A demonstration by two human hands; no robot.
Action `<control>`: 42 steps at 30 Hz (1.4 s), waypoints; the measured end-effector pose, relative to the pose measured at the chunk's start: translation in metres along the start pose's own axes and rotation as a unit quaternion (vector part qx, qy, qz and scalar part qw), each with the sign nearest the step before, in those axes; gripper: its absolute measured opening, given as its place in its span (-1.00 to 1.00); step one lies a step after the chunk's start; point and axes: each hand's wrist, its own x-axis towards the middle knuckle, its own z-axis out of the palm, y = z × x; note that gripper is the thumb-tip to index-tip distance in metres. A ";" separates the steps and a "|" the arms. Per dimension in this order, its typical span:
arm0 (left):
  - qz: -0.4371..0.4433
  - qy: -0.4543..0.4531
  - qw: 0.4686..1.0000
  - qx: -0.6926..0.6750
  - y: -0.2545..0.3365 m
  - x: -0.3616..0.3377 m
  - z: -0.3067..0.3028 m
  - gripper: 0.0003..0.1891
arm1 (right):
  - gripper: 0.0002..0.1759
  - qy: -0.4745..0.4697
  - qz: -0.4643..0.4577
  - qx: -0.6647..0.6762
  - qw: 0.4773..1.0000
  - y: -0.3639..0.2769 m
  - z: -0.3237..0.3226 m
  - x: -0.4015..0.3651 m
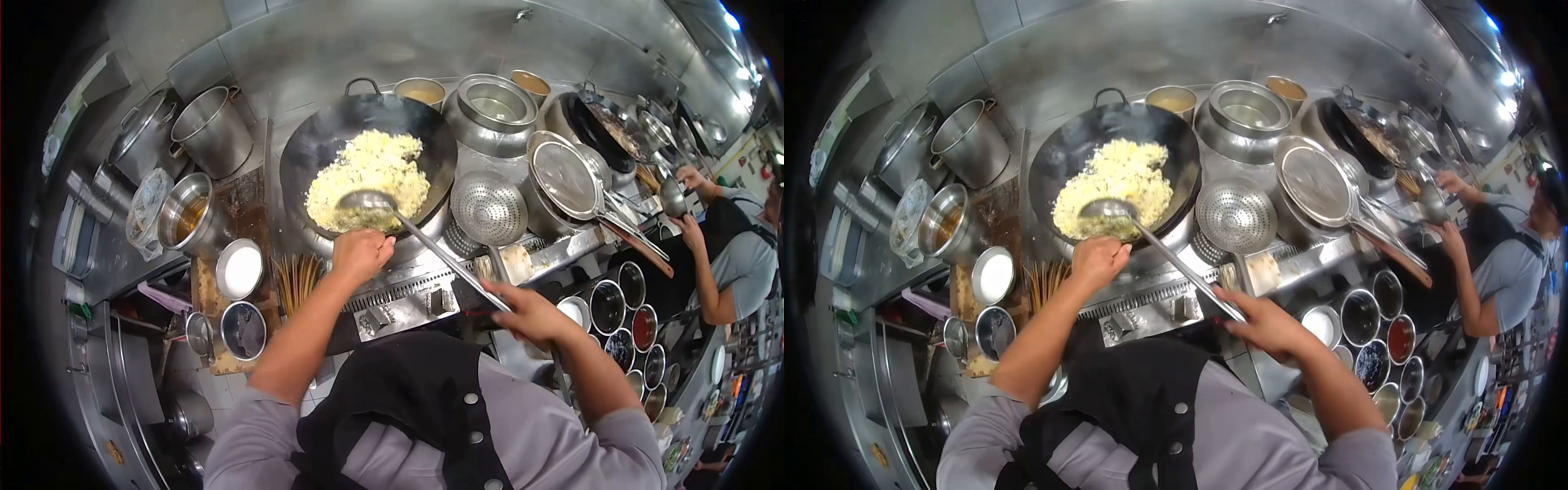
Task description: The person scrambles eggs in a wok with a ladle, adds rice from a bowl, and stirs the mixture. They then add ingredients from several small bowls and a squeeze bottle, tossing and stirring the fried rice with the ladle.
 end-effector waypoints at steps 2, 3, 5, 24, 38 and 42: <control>-0.032 0.032 0.997 0.066 0.003 -0.003 0.023 -0.48 | -0.22 0.089 -0.064 -0.065 0.992 -0.007 0.019 0.046; -0.010 0.045 0.998 0.042 0.014 -0.025 0.030 -0.47 | -0.21 0.141 -0.153 -0.113 0.972 0.012 0.027 0.081; -0.008 -0.065 0.998 0.011 0.041 -0.076 0.027 -0.51 | -0.22 0.168 -0.206 -0.180 0.947 0.024 0.036 0.088; 0.038 0.042 0.996 0.063 0.039 -0.054 -0.019 -0.56 | -0.27 0.005 -0.008 0.102 0.995 0.006 -0.019 -0.060; 0.006 0.096 0.993 0.067 0.013 -0.017 -0.016 -0.56 | -0.26 0.134 -0.091 0.205 0.965 0.012 0.018 -0.013; 0.001 0.137 0.990 0.022 -0.027 0.028 0.014 -0.60 | -0.21 0.193 -0.109 0.195 0.956 -0.012 0.026 0.075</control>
